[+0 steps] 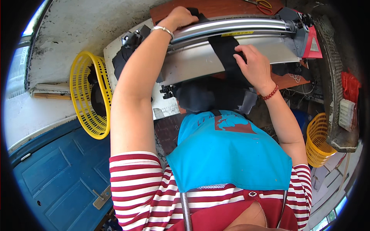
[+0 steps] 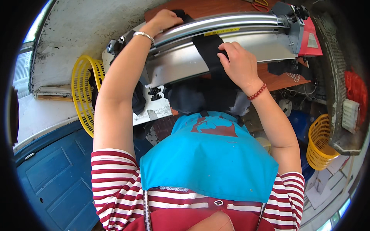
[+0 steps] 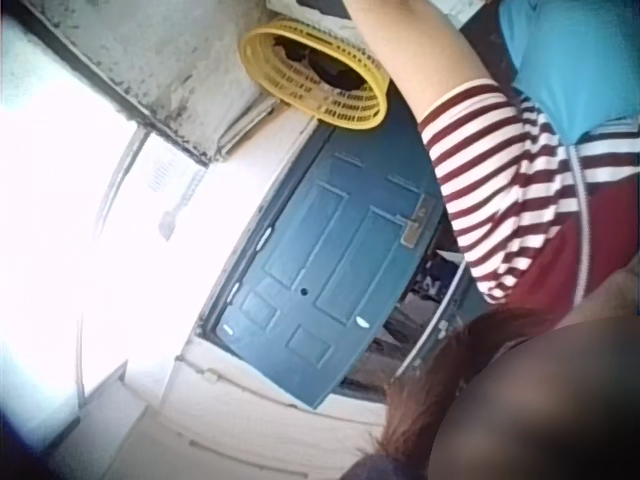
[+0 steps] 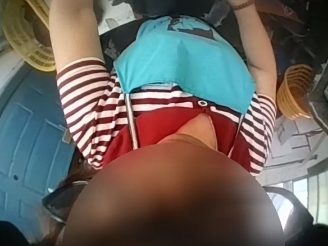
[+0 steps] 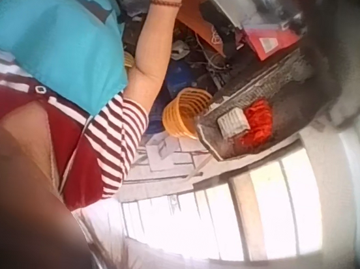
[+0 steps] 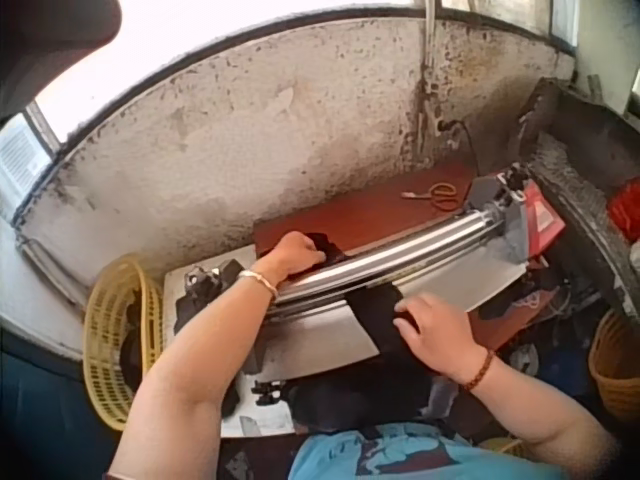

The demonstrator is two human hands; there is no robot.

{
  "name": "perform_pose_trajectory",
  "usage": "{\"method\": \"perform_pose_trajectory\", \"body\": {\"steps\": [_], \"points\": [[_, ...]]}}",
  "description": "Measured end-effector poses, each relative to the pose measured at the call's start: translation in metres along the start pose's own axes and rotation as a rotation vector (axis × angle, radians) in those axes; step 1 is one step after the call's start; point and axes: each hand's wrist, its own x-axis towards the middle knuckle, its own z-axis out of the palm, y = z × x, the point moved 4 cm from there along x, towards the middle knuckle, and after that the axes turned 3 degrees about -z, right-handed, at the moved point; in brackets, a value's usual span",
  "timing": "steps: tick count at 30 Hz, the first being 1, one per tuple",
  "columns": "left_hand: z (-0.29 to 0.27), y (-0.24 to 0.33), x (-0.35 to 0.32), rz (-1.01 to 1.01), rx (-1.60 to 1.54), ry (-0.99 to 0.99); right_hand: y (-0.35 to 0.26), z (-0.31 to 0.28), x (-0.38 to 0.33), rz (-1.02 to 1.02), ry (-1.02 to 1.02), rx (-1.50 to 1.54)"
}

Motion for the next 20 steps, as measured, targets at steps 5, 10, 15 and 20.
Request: {"method": "perform_pose_trajectory", "body": {"steps": [5,10,15,20], "points": [[-0.044,0.011,0.000,-0.176,-0.375,0.281,-0.023,0.010,-0.051,-0.372,0.026,0.203],[-0.120,0.040,-0.029,-0.113,-0.727,0.401,-0.021,0.091,-0.097,-0.318,-0.345,0.154],[-0.174,0.030,-0.068,-0.054,-0.661,0.512,-0.026,0.120,-0.102,-0.338,-0.568,0.038],[-0.224,0.001,-0.098,-0.011,-0.551,0.553,-0.025,0.128,-0.109,-0.372,-0.575,0.087]]}}
